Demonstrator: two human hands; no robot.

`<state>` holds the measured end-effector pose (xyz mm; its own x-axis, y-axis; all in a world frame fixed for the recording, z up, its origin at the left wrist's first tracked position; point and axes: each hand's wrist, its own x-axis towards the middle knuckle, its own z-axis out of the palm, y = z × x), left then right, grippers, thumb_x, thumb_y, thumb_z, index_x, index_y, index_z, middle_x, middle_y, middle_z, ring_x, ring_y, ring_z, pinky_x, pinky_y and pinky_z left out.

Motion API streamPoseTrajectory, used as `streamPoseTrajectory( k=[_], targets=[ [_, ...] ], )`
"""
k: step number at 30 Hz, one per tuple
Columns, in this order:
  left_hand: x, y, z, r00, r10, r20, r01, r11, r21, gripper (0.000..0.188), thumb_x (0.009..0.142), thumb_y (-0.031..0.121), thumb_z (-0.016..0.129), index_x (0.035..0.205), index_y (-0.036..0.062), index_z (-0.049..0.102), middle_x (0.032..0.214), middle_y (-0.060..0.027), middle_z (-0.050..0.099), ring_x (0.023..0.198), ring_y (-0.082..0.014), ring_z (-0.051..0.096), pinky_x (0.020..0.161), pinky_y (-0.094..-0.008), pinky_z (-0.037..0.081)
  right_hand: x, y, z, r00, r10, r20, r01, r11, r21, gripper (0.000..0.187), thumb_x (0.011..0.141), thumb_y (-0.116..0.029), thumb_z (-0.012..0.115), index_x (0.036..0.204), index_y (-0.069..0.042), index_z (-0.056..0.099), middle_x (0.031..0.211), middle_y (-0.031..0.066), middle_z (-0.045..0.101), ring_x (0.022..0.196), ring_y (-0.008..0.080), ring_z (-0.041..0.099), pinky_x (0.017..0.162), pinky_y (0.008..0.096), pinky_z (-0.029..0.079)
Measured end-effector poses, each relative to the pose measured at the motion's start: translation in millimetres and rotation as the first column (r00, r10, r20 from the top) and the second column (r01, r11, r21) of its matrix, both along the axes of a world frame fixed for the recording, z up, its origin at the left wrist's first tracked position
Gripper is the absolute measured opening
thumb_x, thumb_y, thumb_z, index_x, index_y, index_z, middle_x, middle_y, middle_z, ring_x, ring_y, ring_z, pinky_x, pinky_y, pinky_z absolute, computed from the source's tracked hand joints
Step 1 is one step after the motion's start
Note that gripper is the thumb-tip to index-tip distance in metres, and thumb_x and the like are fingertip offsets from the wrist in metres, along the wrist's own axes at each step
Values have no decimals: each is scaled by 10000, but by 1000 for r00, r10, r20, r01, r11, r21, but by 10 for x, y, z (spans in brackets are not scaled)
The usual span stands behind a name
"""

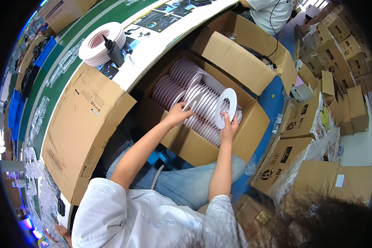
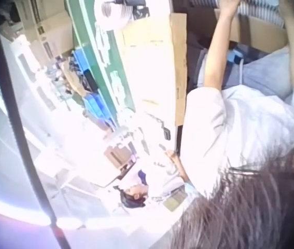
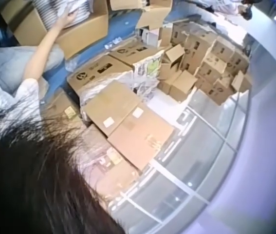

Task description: Unpacking and sorting white ring-shaped components from a large box at a warehouse workstation.

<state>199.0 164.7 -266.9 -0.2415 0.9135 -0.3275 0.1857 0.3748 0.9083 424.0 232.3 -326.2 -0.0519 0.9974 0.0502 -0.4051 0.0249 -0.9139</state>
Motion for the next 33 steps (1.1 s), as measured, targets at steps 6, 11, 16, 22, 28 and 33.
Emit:
streamPoseTrajectory(
  k=[6,11,16,22,28,33],
  targets=[
    [21,61,-86,995,-28,-91,42,986,159,261,706,177,694,878,-12,641,755,-87,650,693,-146,605,688,-294,472,-53,6,-45,989,38,143,-13,985,-170,212,863,-154,614,987,10,562,874,74,628,774,127,590,727,254,446],
    [43,229,-221,997,-72,-14,72,995,73,261,712,193,688,859,-19,650,726,-102,645,690,-142,605,671,-294,470,-8,66,-70,910,-16,414,117,968,-221,212,857,-159,604,969,13,553,846,57,598,732,94,544,646,218,410],
    [176,432,-162,908,-106,-404,161,981,105,412,656,284,704,895,-45,645,774,-198,651,748,-321,645,721,-377,502,9,66,14,784,-537,312,471,841,266,247,845,-198,613,933,13,521,759,54,506,697,147,485,653,305,422],
    [124,719,-481,642,-330,-692,469,883,15,349,625,191,707,910,0,643,774,-224,641,776,-385,630,737,-440,506,-53,73,-62,687,-167,707,12,976,219,269,736,-206,631,787,27,506,682,207,568,589,355,523,597,408,451],
    [15,708,-616,456,-439,-774,611,787,-86,207,681,175,682,776,-1,628,749,-198,639,739,-377,624,690,-448,501,13,-29,-49,664,42,746,-175,979,101,180,672,-143,575,728,5,488,651,187,520,559,367,484,565,415,427],
    [-27,538,-522,756,-341,-559,468,878,98,227,697,158,667,867,9,658,734,-198,635,710,-366,627,642,-419,492,-81,-187,-107,711,-34,703,-281,902,328,179,666,-161,577,681,-11,480,576,155,468,525,378,451,525,449,397]
  ],
)
